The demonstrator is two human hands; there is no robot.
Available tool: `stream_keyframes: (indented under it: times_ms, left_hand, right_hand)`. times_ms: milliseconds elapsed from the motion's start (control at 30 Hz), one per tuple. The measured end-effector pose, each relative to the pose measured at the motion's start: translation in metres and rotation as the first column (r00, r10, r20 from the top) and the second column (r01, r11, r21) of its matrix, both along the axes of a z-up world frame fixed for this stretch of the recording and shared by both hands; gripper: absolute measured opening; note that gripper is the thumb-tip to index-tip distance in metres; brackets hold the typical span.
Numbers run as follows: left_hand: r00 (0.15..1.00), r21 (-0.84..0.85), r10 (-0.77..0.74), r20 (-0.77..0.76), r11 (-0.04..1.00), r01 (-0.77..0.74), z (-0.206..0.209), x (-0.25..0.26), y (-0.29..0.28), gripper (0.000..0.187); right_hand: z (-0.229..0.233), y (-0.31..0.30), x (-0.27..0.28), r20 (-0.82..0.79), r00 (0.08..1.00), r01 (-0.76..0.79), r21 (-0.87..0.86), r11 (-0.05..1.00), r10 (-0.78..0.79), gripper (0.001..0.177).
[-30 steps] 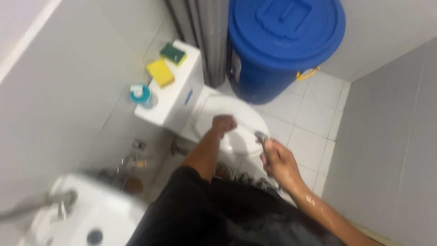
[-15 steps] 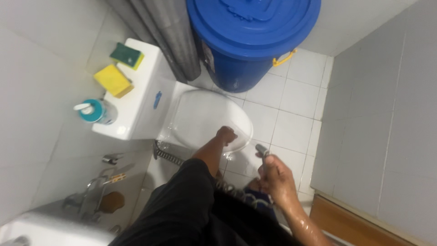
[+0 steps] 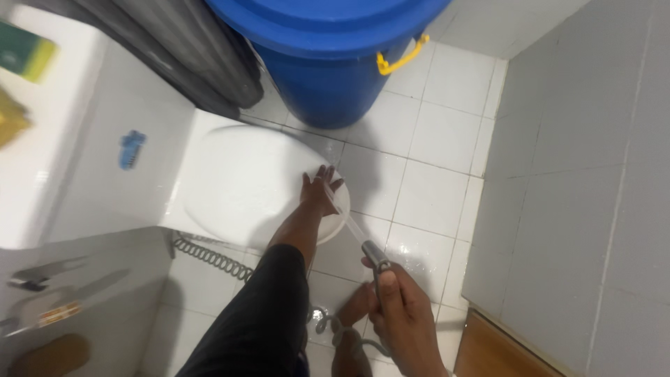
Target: The person scrubs the toilet seat and lid with a sponge, then rinses the surfaces using a handheld bidet sprayer. They proceed to clean the toilet bowl and surrounding floor area with the sprayer, and finally rinse their hands at the sink.
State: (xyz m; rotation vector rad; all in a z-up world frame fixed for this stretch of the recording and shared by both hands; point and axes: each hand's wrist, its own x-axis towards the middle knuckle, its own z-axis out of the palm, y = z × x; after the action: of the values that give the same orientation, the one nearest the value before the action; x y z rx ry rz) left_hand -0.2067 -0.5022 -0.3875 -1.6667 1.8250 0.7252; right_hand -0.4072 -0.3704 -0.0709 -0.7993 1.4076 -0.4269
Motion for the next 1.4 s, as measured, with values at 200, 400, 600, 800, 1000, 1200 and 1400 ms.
stream_keyframes:
  times_ms: [200, 400, 600, 800, 1000, 1200, 1400]
  left_hand:
    - [0.993, -0.170, -0.091, 0.077, 0.980, 0.103, -0.034, -0.019, -0.013, 0.095]
    - [0.987, -0.118, -0.115, 0.113, 0.985, 0.128, -0.034, -0.032, -0.019, 0.103]
    - [0.983, -0.120, -0.102, 0.154, 0.985, 0.121, 0.008, -0.040, -0.011, 0.108]
    - [0.992, -0.238, 0.019, 0.125, 0.971, 0.012, 0.092, -0.045, 0.003, 0.081]
    - [0.959, -0.496, 0.284, -0.024, 0.829, -0.258, 0.164, 0.035, 0.009, 0.038]
    - [0.965, -0.713, 0.259, 0.038, 0.683, -0.155, 0.226, 0.180, 0.036, 0.040]
    - [0.921, -0.663, 0.350, -0.171, 0.651, -0.371, 0.288, 0.293, 0.054, 0.046]
  right_hand:
    - [-0.040, -0.003, -0.023, 0.004, 0.996, 0.093, 0.090, 0.992, -0.094, 0.059]
    - [-0.045, 0.004, -0.035, 0.021, 0.993, 0.110, 0.118, 0.987, -0.113, 0.057]
    - [-0.027, 0.009, -0.045, -0.003, 0.999, 0.045, 0.073, 0.996, -0.045, 0.057]
    - [0.011, 0.022, -0.043, 0.125, 0.991, 0.049, -0.034, 0.998, -0.044, 0.062]
    - [0.073, 0.039, -0.013, 0.260, 0.965, -0.003, -0.091, 0.996, 0.026, 0.060]
    - [0.127, 0.052, 0.058, 0.384, 0.919, -0.029, -0.163, 0.986, 0.091, 0.059]
    - [0.152, 0.062, 0.132, 0.474, 0.874, -0.008, -0.208, 0.978, 0.108, 0.059]
